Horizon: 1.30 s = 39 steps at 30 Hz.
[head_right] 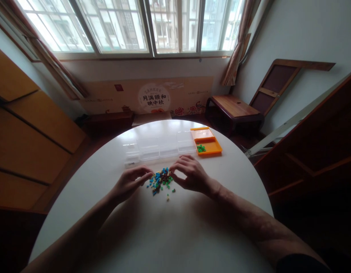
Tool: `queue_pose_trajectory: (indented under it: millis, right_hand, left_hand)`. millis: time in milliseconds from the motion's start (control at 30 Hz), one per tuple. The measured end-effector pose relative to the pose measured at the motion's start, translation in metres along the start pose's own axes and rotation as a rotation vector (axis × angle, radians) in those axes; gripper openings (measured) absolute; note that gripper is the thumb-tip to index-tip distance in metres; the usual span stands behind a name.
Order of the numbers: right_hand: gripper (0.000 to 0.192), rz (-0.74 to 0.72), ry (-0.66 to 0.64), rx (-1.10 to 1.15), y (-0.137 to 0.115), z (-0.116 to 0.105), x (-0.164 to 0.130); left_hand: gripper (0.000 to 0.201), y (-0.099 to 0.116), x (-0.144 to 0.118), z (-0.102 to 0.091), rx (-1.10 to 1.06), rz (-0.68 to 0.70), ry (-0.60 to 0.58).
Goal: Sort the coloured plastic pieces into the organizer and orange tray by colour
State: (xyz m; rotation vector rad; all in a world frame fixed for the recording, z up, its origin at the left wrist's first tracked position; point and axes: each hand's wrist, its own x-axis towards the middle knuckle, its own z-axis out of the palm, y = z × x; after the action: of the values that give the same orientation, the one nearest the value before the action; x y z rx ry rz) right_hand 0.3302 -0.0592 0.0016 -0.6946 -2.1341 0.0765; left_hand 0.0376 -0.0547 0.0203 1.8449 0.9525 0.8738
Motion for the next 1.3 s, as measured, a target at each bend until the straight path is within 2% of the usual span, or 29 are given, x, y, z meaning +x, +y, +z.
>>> queue_pose_trajectory:
  millis: [133,300,533,733,867,967,1033,1167,1300]
  right_hand:
    - [0.014,-0.049,-0.057,0.044,-0.008,0.012,-0.002]
    - [0.011,-0.067,-0.034,0.042,-0.005,0.014,-0.005]
    - [0.008,-0.108,0.027,0.061,-0.009,0.012,-0.002]
    - [0.009,-0.097,0.011,0.042,-0.009,0.009,-0.001]
    - [0.011,0.008,-0.011,-0.036,0.005,-0.008,-0.001]
    - [0.008,0.161,0.043,-0.138,0.028,-0.024,-0.005]
    - [0.008,0.279,0.103,-0.240,0.046,-0.033,-0.011]
    - [0.009,0.462,0.137,-0.415,0.076,-0.041,-0.023]
    - [0.007,0.580,0.135,-0.498,0.089,-0.039,-0.031]
  left_hand:
    - [0.041,0.004,-0.001,0.021,-0.087,-0.040,0.007]
    - [0.044,0.005,-0.003,0.038,-0.125,-0.030,-0.020]
    - [0.043,0.002,-0.004,0.041,-0.136,-0.013,0.000]
    - [0.037,0.001,-0.005,0.039,-0.088,0.039,0.053]
    - [0.025,0.001,-0.006,0.021,0.174,0.212,0.053]
    - [0.020,-0.004,-0.008,0.007,0.452,0.319,-0.020]
    - [0.016,-0.009,-0.009,0.002,0.559,0.349,-0.060]
    - [0.014,-0.014,-0.010,0.002,0.586,0.371,-0.128]
    - [0.012,-0.014,-0.012,0.005,0.612,0.376,-0.160]
